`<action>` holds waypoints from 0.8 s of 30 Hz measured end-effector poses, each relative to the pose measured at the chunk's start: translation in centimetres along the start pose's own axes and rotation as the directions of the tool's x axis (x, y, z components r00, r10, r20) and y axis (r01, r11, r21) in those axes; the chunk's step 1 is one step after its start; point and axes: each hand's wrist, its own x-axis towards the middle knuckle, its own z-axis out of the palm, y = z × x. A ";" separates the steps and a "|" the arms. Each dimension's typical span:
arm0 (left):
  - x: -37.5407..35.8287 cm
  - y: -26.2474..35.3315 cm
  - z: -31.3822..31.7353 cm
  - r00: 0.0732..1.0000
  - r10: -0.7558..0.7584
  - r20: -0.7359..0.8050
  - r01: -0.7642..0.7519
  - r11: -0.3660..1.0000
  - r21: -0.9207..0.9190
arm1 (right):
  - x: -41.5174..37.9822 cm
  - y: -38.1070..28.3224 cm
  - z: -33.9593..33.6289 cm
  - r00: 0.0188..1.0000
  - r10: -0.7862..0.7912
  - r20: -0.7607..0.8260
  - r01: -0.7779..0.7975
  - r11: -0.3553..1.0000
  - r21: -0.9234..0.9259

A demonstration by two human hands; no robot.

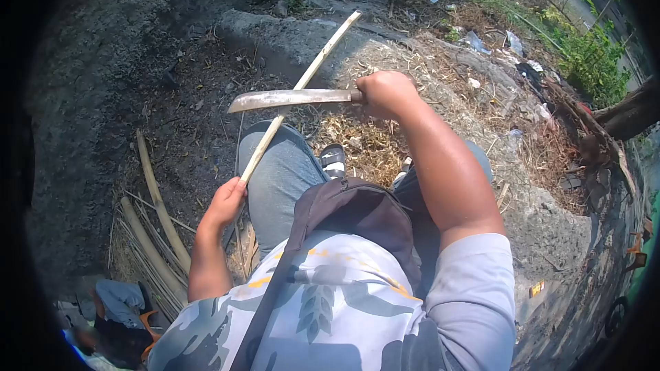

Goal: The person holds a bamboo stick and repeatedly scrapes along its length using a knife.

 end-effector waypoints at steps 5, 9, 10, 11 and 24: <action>0.1 1.7 0.1 1.000 0.020 -0.022 -0.018 0.995 0.095 | 0.8 4.8 1.8 0.957 0.291 0.017 -0.292 0.954 0.068; 0.5 1.4 0.0 1.000 -0.020 0.020 0.020 0.999 0.032 | -0.5 2.4 0.4 0.974 0.227 -0.018 -0.223 0.968 0.114; 0.5 0.9 0.1 0.999 -0.018 0.026 0.018 1.000 0.020 | -0.9 1.9 0.0 0.985 0.173 -0.026 -0.169 0.980 0.105; 0.6 0.5 0.2 0.999 -0.022 0.031 0.022 1.000 0.014 | -1.1 1.3 -0.2 0.992 0.120 -0.033 -0.116 0.989 0.097; 0.1 3.7 0.3 0.998 0.062 -0.023 -0.056 0.977 0.206 | 0.3 3.5 -0.4 0.938 0.337 0.082 -0.340 0.940 0.038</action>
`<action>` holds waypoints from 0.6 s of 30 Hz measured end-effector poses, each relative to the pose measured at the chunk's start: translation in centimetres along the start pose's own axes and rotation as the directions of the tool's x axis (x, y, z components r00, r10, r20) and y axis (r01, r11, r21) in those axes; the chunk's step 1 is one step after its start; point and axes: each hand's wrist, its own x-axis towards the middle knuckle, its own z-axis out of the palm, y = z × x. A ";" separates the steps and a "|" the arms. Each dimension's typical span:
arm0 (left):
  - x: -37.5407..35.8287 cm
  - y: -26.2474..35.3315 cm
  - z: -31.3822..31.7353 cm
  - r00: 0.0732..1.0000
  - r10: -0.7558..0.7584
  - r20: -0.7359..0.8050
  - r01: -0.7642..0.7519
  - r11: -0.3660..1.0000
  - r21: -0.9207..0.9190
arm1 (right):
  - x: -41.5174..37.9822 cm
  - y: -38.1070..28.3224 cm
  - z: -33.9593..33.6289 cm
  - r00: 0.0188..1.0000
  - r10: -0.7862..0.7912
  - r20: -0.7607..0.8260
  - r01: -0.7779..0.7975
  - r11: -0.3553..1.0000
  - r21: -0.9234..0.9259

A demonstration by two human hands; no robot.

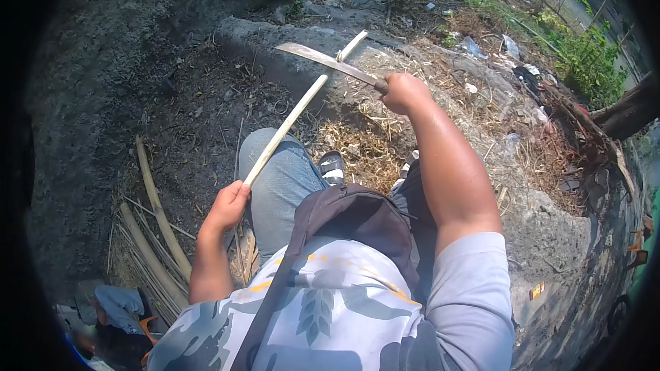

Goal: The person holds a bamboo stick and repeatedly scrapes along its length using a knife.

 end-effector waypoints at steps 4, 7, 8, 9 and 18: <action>0.3 0.0 -0.3 0.998 -0.048 0.043 0.050 0.998 -0.044 | -1.5 -0.7 0.0 0.999 -0.023 -0.037 0.022 1.000 -0.014; 0.4 -1.4 -0.2 0.989 -0.111 0.095 0.120 0.988 -0.093 | -1.9 -1.4 0.1 0.984 -0.173 -0.050 0.173 0.985 -0.009; 0.7 -1.8 -0.1 0.988 -0.111 0.106 0.121 0.989 -0.089 | -2.1 -1.9 -0.2 0.970 -0.238 -0.055 0.237 0.971 -0.018; 0.9 -1.9 -0.2 0.988 -0.109 0.111 0.119 0.989 -0.087 | -2.3 -2.6 -0.4 0.954 -0.298 -0.035 0.295 0.953 -0.076; -0.4 -1.0 1.4 0.985 0.074 -0.155 -0.059 0.993 0.103 | 1.5 2.7 -0.8 1.000 -0.010 0.008 0.008 0.968 0.253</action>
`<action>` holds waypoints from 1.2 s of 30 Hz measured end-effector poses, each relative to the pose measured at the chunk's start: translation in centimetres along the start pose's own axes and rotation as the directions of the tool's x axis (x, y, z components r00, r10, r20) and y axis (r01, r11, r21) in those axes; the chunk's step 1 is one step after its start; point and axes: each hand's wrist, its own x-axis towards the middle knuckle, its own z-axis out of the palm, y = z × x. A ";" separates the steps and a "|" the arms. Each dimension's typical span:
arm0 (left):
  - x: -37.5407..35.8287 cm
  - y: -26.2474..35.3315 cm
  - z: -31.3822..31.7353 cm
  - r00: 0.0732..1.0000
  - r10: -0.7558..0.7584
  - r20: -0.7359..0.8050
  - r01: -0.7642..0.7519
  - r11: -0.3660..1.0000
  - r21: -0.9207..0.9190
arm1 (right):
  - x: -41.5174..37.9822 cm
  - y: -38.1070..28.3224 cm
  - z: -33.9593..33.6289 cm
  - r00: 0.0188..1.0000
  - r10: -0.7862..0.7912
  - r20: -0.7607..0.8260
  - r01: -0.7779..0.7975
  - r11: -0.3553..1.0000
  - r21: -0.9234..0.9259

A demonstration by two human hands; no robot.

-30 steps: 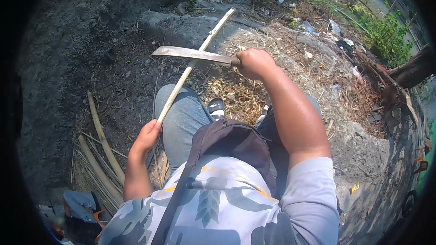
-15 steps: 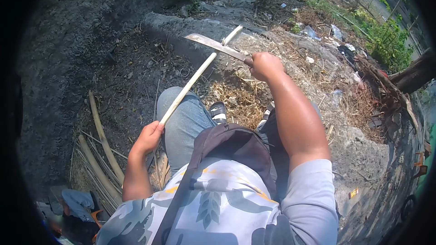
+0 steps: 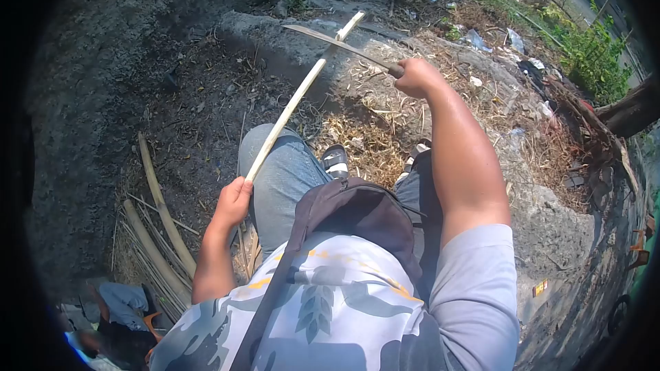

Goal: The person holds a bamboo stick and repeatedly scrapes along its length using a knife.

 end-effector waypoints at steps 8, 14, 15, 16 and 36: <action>0.8 0.7 -0.2 0.999 -0.023 0.045 0.027 0.997 -0.070 | -2.1 -1.5 0.9 0.999 -0.039 0.004 0.039 0.988 -0.148; 0.8 1.5 -0.2 1.000 0.017 0.000 -0.017 0.999 0.041 | -3.1 -5.3 2.0 0.937 -0.314 0.151 0.348 0.866 -0.358; 0.8 1.6 -0.2 1.000 0.007 0.002 -0.008 0.999 0.040 | -3.3 -5.6 1.5 0.938 -0.330 0.107 0.346 0.860 -0.374; 0.7 1.5 -0.4 1.000 -0.004 0.002 0.004 0.999 0.040 | -3.5 -5.8 0.7 0.935 -0.349 0.065 0.345 0.854 -0.388; -0.8 4.8 -2.2 0.992 -0.129 0.001 0.124 0.961 0.245 | -2.4 -3.2 0.2 0.980 -0.084 0.180 0.141 0.933 -0.331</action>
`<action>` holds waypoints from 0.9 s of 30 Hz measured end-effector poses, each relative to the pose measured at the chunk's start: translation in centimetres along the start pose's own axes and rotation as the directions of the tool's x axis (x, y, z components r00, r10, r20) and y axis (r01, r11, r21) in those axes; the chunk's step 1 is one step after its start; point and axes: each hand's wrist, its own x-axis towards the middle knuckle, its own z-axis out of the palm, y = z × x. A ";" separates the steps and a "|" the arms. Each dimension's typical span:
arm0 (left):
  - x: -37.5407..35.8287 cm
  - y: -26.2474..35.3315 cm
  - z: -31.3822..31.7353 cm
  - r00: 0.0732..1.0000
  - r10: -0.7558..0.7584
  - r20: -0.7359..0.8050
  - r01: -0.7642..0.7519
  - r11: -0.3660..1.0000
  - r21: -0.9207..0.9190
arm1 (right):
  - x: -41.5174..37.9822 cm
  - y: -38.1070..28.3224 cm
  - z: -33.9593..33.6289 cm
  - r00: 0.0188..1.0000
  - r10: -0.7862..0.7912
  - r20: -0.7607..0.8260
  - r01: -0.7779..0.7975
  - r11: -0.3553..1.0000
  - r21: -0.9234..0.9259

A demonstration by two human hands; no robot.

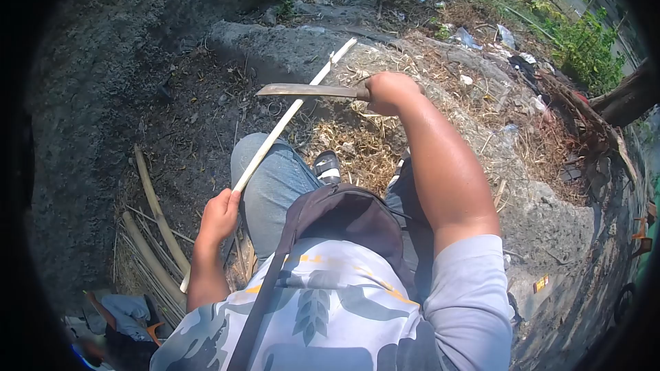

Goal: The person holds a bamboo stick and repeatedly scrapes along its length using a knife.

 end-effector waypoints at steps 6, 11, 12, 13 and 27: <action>-1.3 0.1 -0.3 0.997 0.082 -0.008 -0.082 0.994 -0.066 | -1.5 -2.3 0.2 0.966 -0.189 -0.177 0.165 0.976 -0.142; -2.8 -1.9 0.8 0.999 0.045 0.016 -0.044 0.996 -0.079 | -0.6 0.7 0.4 0.995 0.052 -0.087 -0.058 0.996 -0.063; -3.0 -2.3 1.1 0.999 0.034 0.020 -0.032 0.997 -0.072 | -0.2 1.7 0.7 0.976 0.164 -0.141 -0.168 0.985 -0.021; -2.9 -2.2 0.9 0.999 0.024 0.023 -0.023 0.998 -0.064 | 0.3 2.7 1.1 0.942 0.276 -0.191 -0.276 0.961 0.029; -1.9 -4.0 3.1 0.989 0.006 0.149 0.045 0.939 -0.342 | 0.1 0.7 0.7 0.977 0.048 -0.207 -0.016 0.988 0.152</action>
